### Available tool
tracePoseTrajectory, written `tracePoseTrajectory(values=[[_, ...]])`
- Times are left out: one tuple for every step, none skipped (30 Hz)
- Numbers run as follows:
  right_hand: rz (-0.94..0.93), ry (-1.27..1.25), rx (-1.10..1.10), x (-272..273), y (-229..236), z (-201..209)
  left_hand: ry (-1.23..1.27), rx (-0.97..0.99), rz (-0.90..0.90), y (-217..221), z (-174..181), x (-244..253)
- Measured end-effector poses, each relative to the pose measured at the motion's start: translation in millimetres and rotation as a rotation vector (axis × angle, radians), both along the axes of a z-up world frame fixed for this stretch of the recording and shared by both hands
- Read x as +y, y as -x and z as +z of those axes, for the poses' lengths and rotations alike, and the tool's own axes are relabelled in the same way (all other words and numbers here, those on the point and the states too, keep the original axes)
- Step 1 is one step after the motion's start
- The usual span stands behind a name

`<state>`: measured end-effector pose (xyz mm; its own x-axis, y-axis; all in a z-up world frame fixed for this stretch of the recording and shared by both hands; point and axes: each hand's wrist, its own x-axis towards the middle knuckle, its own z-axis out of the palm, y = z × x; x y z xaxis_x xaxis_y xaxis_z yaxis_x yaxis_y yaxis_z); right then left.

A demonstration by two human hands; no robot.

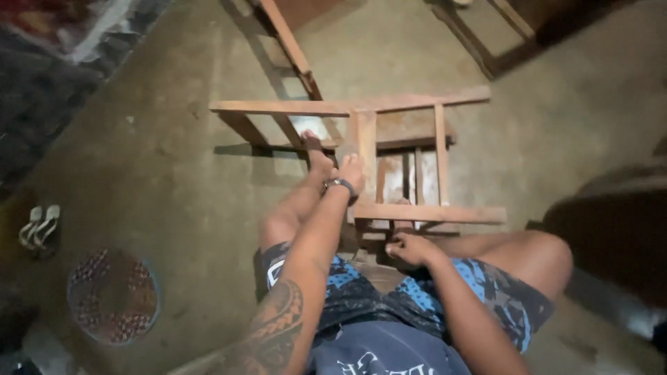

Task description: The person sands the wooden surfaces of a small stool using a piece of sandpaper held in their hand, moving it back and forth over the legs and frame.

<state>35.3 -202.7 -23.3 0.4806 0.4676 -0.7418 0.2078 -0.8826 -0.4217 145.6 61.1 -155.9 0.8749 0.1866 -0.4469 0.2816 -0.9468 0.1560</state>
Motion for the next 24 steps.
tracePoseTrajectory(values=[[-0.007,0.003,0.007,0.8,-0.9,-13.5,0.016,0.020,-0.006,8.7,16.4,-3.2],[-0.014,0.005,0.013,1.7,-2.4,-28.2,0.032,0.040,-0.011,17.1,31.5,-6.9],[-0.001,-0.004,0.011,8.5,-6.4,-13.9,0.022,0.038,0.002,33.6,48.7,-8.7],[0.000,-0.005,0.007,14.8,-11.2,-1.1,0.048,0.079,-0.020,49.1,64.2,-11.5],[-0.001,0.003,0.024,15.0,-4.1,10.5,0.083,0.141,-0.045,77.0,75.7,-21.6],[0.009,0.001,0.043,15.8,-1.8,13.0,0.083,0.160,-0.034,106.8,80.2,-29.6],[0.028,-0.013,0.033,18.4,-4.0,15.8,0.129,0.081,-0.029,130.2,86.0,-36.0],[0.047,-0.026,0.024,20.8,-6.4,19.0,0.174,0.001,-0.023,153.3,92.9,-42.9],[0.053,-0.031,0.030,22.8,-4.6,20.6,0.170,0.006,-0.017,172.0,96.5,-45.1],[0.073,-0.042,0.029,24.6,-3.0,23.4,0.193,0.039,-0.048,190.5,101.4,-47.6],[0.085,-0.058,0.015,29.9,-9.0,28.0,0.212,0.060,-0.088,199.2,108.0,-46.0],[0.083,-0.066,0.008,30.7,-2.2,30.7,0.204,0.054,-0.090,204.9,112.2,-44.1],[0.099,-0.059,0.023,30.5,-4.5,32.3,0.215,0.063,-0.107,199.1,114.3,-42.2],[0.114,-0.051,0.039,30.4,-6.7,33.5,0.227,0.072,-0.124,193.4,116.2,-40.4],[0.104,-0.047,0.028,29.2,-5.4,25.2,0.229,0.063,-0.136,178.5,118.1,-38.3],[0.089,-0.049,0.026,28.4,-4.5,16.1,0.197,0.057,-0.120,163.4,119.5,-36.0],[0.068,-0.049,0.026,25.1,-2.7,4.2,0.166,0.053,-0.107,148.3,118.2,-36.3],[0.053,-0.044,0.017,23.8,-5.0,1.3,0.171,0.045,-0.124,122.3,98.2,-26.7],[0.035,-0.033,0.004,21.0,-3.7,0.5,0.169,0.066,-0.111,101.1,79.4,-19.6],[0.017,-0.023,-0.009,19.3,-1.7,0.5,0.167,0.087,-0.097,80.3,61.4,-12.2],[0.019,-0.019,-0.027,18.2,-0.9,14.5,0.170,0.069,-0.096,56.6,47.2,-7.1],[0.000,-0.006,0.010,17.4,0.9,29.0,0.156,0.089,-0.060,32.8,34.1,-1.9],[-0.026,0.003,0.045,17.5,3.1,43.2,0.139,0.108,-0.030,7.0,22.6,4.1],[-0.029,0.003,0.025,15.3,-2.5,30.0,0.139,0.089,-0.034,-6.6,27.3,5.0]])
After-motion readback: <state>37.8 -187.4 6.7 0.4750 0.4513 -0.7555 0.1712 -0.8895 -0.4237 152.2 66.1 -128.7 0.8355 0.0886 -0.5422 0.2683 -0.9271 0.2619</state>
